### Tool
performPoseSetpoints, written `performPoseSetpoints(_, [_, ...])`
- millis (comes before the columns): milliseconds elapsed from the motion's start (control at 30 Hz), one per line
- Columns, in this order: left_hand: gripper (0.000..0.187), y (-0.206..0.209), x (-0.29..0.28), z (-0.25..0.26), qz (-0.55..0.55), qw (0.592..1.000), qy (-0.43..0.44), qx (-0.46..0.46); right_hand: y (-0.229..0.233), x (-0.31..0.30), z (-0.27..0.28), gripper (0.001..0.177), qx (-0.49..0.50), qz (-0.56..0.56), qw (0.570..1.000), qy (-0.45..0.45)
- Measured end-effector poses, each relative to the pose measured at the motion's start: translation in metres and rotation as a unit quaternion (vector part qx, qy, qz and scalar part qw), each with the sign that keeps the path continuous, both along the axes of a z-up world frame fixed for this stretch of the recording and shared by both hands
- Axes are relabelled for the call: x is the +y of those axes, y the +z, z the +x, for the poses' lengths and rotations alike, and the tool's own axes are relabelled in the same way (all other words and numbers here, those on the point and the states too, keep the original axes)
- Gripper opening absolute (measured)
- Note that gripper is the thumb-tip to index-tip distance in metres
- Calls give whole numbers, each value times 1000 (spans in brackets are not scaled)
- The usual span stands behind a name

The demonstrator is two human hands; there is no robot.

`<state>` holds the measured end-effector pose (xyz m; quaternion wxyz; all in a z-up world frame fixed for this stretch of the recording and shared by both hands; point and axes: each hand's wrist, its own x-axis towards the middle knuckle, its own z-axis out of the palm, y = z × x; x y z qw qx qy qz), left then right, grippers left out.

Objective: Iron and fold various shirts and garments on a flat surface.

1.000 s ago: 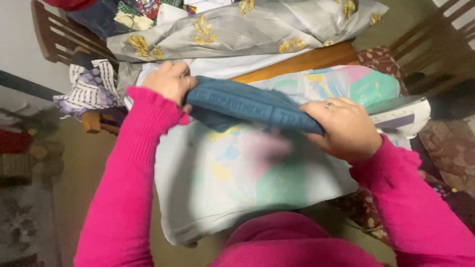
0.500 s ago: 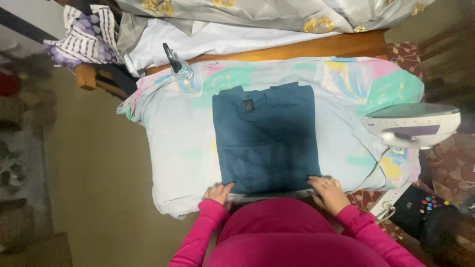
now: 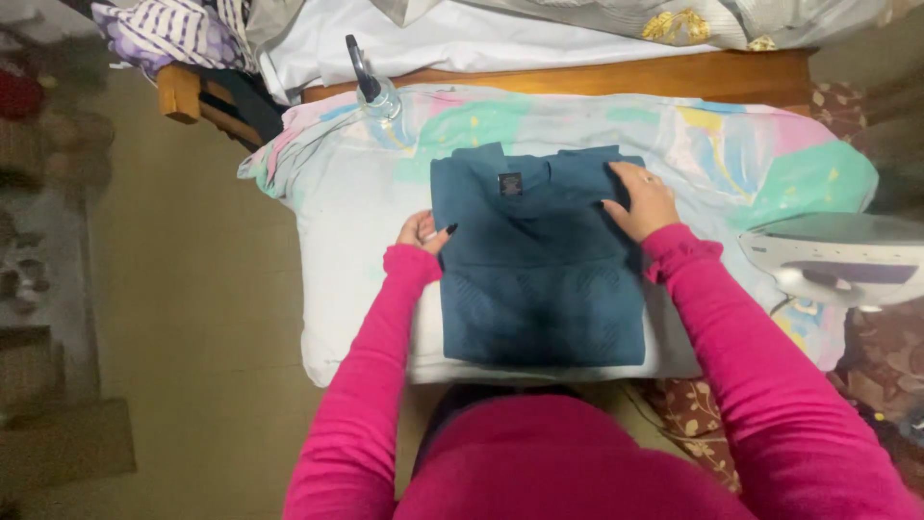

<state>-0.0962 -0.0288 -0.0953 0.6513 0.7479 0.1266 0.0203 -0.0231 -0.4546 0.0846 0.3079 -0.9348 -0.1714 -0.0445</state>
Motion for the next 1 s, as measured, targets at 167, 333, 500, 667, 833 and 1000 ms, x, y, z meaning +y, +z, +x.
performPoseSetpoints(167, [65, 107, -28, 75, 61, 995, -32, 77, -39, 19, 67, 67, 93, -79, 992, -25])
performPoseSetpoints(333, [48, 59, -9, 93, -7, 987, -119, 109, -50, -3, 73, 26, 181, -127, 973, -68])
performPoseSetpoints(500, [40, 38, 9, 97, -348, 928, -134, 16, -15, -30, 90, 17, 329, 356, 875, -1])
performPoseSetpoints(667, [36, 21, -3, 103, -155, 983, -63, 72, -90, -41, 110, 12, 392, 346, 850, -67])
performPoseSetpoints(833, [37, -7, -17, 123, 202, 964, -14, 174, -107, -5, 85, 16, 88, 21, 988, -128])
performPoseSetpoints(1000, [40, -47, 36, 83, -200, 966, -73, 149, -31, 39, 26, 34, -90, -79, 971, -207])
